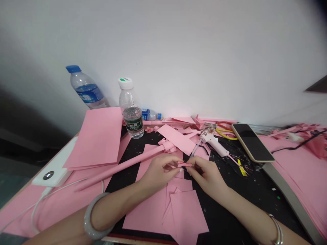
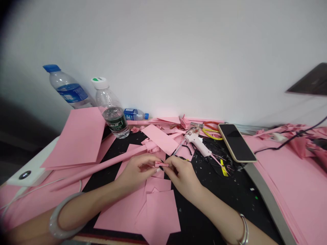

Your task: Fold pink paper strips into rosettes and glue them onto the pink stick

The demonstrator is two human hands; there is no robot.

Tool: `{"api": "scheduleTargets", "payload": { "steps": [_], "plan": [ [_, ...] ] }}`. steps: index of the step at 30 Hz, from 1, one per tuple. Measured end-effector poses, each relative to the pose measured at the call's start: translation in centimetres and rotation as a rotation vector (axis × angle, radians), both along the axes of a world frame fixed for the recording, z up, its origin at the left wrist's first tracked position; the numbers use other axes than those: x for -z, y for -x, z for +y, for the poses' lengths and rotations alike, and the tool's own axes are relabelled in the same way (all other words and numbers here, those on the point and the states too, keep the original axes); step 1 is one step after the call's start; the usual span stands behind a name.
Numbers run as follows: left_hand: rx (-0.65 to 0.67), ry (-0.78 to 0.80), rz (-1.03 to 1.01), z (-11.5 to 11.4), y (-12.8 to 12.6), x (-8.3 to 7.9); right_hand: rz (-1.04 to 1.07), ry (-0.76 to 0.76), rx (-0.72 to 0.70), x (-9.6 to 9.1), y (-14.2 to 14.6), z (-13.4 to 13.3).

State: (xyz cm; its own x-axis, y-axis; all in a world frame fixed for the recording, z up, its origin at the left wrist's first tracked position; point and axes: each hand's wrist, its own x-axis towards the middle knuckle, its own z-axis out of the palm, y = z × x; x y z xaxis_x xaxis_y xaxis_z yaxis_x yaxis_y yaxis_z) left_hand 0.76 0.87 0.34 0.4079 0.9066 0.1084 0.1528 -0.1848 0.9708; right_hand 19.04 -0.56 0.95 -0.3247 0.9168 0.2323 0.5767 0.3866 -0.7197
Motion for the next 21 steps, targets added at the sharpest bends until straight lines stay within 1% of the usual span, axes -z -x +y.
{"api": "scheduleTargets", "payload": {
  "steps": [3,6,10,12,15,18,21],
  "plan": [
    [0.014,0.005,-0.039,-0.03,0.02,-0.06,0.003,0.014,-0.002,0.04,-0.14,0.09],
    [0.032,0.056,-0.080,-0.08,0.02,0.11,0.016,0.027,0.011,0.13,-0.15,0.17],
    [-0.007,0.190,-0.128,-0.04,0.04,0.42,0.146,0.103,0.035,0.26,0.05,0.15],
    [-0.026,0.272,-0.160,0.01,0.02,0.52,0.208,0.115,0.049,0.28,0.08,0.12],
    [-0.043,0.357,-0.215,0.06,-0.05,0.57,0.164,0.067,0.066,0.23,-0.04,0.14],
    [-0.050,0.391,-0.254,0.09,-0.12,0.56,0.100,-0.001,0.065,0.08,-0.18,0.19],
    [-0.060,0.417,-0.281,0.09,-0.19,0.51,0.098,-0.044,0.058,-0.12,-0.20,0.20]
  ]
}}
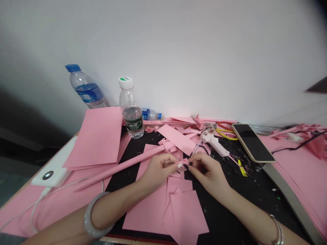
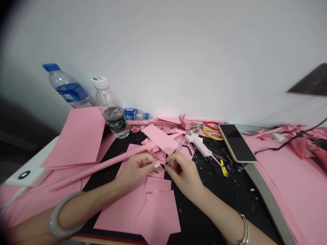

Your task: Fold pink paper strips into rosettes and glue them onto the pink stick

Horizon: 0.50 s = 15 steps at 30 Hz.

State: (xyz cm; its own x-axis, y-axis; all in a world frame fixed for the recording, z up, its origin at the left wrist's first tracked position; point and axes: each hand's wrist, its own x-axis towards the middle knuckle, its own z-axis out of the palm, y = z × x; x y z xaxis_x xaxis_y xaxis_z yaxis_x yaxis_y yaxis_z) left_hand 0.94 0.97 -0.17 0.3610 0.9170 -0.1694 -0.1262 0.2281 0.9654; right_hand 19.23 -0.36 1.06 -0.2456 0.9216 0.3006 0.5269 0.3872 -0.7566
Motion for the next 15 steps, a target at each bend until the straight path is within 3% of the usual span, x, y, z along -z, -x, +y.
{"api": "scheduleTargets", "payload": {
  "steps": [10,15],
  "plan": [
    [0.016,-0.005,0.023,-0.22,-0.11,-0.33,0.088,-0.015,0.012,-0.15,0.13,-0.21],
    [-0.007,-0.040,0.049,-0.15,-0.06,-0.14,0.043,-0.138,-0.050,-0.54,0.23,-0.48]
  ]
}}
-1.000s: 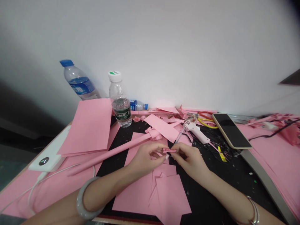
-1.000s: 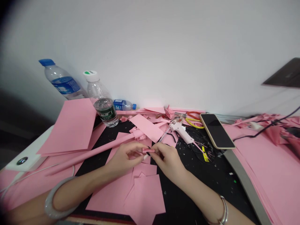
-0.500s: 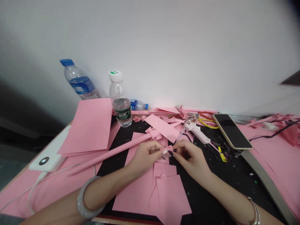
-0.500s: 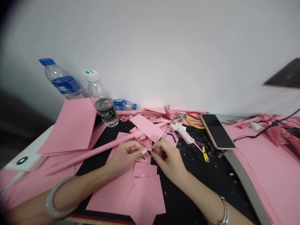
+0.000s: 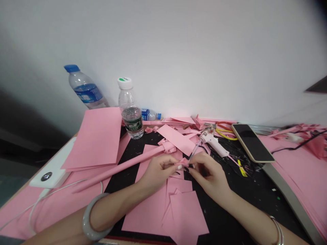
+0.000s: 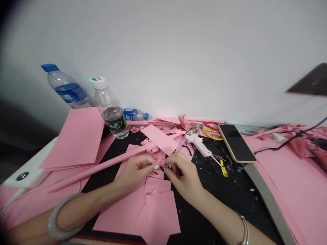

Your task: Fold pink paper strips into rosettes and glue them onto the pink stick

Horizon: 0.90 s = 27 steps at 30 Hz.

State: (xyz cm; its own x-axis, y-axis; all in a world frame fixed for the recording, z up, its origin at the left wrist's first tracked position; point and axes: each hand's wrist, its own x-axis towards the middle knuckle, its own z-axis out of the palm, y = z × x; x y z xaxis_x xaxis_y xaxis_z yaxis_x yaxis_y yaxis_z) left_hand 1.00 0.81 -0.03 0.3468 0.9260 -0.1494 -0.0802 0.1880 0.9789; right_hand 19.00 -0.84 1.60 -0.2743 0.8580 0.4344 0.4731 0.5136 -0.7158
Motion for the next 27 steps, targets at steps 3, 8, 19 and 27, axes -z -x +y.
{"api": "scheduleTargets", "payload": {
  "steps": [3,8,19,27],
  "plan": [
    [0.004,-0.039,0.008,-0.06,0.01,-0.09,-0.041,-0.038,-0.039,-0.18,0.06,-0.02],
    [-0.008,-0.081,0.035,-0.17,0.01,-0.34,-0.042,-0.007,-0.009,-0.08,-0.06,0.21],
    [0.135,-0.049,0.052,-0.28,0.15,-0.35,0.011,-0.026,-0.026,-0.02,-0.02,0.23],
    [0.114,-0.081,0.101,-0.42,0.19,-0.63,-0.092,-0.191,-0.073,-0.42,-0.21,0.28]
  ]
}}
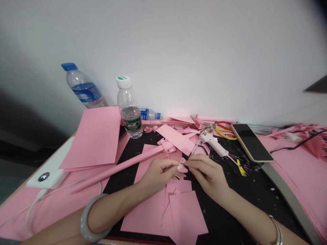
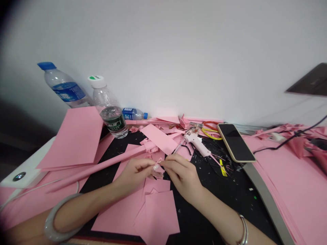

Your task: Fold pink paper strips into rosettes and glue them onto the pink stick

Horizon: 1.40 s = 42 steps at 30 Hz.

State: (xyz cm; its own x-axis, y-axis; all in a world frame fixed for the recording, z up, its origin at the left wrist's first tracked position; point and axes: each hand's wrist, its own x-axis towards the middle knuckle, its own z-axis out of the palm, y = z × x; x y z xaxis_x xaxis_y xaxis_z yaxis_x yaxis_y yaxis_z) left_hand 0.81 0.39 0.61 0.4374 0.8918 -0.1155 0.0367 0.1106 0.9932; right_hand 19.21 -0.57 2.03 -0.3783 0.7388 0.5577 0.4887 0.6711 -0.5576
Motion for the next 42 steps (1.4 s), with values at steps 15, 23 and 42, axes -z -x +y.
{"api": "scheduleTargets", "payload": {
  "steps": [15,23,42],
  "plan": [
    [-0.054,0.166,-0.209,0.4,0.0,-0.1,-0.298,-0.125,-0.089,0.6,-1.1,0.4],
    [-0.037,0.295,-0.276,0.6,0.0,0.2,-0.342,-0.105,-0.097,0.4,-0.9,0.3],
    [-0.152,0.181,-0.248,0.9,-0.2,0.7,-0.286,-0.009,-0.061,1.2,-0.6,0.3]
  ]
}}
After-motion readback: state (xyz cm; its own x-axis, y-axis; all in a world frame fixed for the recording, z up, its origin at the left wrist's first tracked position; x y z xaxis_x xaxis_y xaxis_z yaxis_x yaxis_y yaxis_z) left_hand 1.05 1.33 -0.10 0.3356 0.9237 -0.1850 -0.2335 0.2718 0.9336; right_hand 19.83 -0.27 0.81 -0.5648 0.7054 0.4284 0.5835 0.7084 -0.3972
